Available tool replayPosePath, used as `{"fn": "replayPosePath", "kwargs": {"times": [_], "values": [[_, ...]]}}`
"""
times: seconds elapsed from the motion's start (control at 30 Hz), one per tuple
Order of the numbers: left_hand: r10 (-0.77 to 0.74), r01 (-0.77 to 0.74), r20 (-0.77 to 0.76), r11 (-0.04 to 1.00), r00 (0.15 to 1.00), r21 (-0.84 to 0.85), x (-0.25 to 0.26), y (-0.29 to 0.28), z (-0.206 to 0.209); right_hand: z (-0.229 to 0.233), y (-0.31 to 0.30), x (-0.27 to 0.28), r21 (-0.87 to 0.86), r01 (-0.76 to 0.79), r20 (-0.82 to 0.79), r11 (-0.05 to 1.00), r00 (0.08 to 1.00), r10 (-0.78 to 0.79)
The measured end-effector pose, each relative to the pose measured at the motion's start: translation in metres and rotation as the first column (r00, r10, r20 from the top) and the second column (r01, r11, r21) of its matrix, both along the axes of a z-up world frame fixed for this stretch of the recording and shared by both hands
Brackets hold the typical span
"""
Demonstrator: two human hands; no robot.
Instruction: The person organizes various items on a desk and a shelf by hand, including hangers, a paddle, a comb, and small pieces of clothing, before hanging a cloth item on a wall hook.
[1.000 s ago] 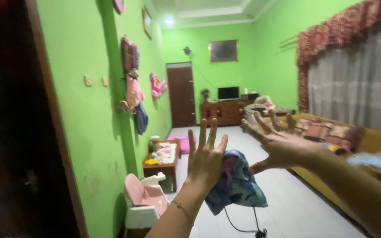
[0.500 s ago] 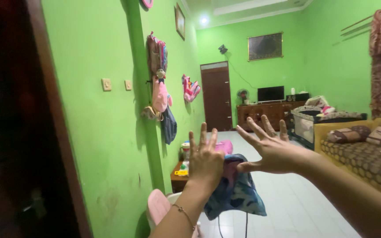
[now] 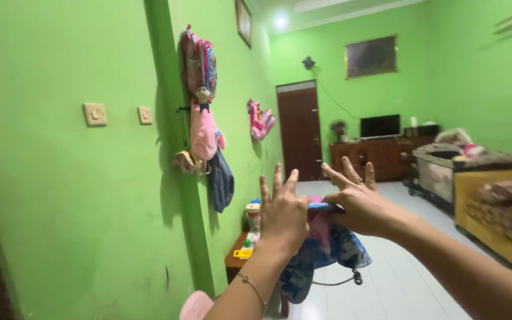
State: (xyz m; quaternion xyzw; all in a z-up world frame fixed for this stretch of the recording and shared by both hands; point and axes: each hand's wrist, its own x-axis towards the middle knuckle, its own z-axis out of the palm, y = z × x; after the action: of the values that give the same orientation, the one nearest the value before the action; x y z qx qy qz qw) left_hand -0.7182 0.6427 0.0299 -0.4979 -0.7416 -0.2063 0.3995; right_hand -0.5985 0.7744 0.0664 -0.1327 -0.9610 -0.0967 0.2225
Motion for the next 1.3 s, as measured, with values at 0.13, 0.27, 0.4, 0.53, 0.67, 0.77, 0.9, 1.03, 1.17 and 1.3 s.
{"fn": "replayPosePath", "kwargs": {"times": [0.13,0.27,0.4,0.53,0.67,0.77,0.9,1.03,1.17,1.3], "values": [[0.003,-0.005,0.04,0.999,0.999,0.052,-0.065,0.064,0.005,0.008,0.082,-0.079,0.071,-0.077,0.027,0.994,0.997,0.075],[0.212,-0.207,0.179,0.977,0.961,-0.047,-0.134,0.114,0.012,0.002,0.156,-0.164,0.07,-0.207,-0.021,0.976,0.978,0.208],[0.234,-0.287,0.365,0.953,0.901,0.098,-0.209,0.144,0.0,-0.025,0.207,-0.248,-0.016,-0.287,-0.114,0.958,0.952,0.283],[0.27,-0.387,0.458,0.904,0.847,0.183,-0.28,0.158,-0.011,-0.044,0.229,-0.309,-0.255,-0.077,0.241,0.964,0.96,0.14],[0.311,-0.444,0.442,0.864,0.841,0.236,-0.349,0.169,-0.016,-0.077,0.252,-0.389,-0.496,-0.135,0.206,0.858,0.941,0.267],[0.333,-0.448,0.352,0.833,0.875,0.324,-0.404,0.178,-0.015,-0.111,0.271,-0.473,-0.589,-0.443,-0.038,0.675,0.85,0.525],[0.222,-0.418,0.428,0.791,0.876,0.446,-0.476,0.185,0.006,-0.139,0.282,-0.585,-0.725,-0.366,0.02,0.583,0.836,0.549],[0.082,-0.379,0.478,0.73,0.875,0.569,-0.542,0.187,0.013,-0.154,0.278,-0.678,-0.87,-0.411,-0.155,0.273,0.753,0.64],[0.263,-0.511,0.473,0.672,0.841,0.536,-0.603,0.178,0.009,-0.162,0.278,-0.77,-0.887,-0.378,-0.124,0.265,0.747,0.653],[0.252,-0.546,0.492,0.52,0.833,0.657,-0.648,0.16,0.006,-0.115,0.309,-0.867,-0.576,-0.69,-0.229,0.438,0.651,0.723]]}}
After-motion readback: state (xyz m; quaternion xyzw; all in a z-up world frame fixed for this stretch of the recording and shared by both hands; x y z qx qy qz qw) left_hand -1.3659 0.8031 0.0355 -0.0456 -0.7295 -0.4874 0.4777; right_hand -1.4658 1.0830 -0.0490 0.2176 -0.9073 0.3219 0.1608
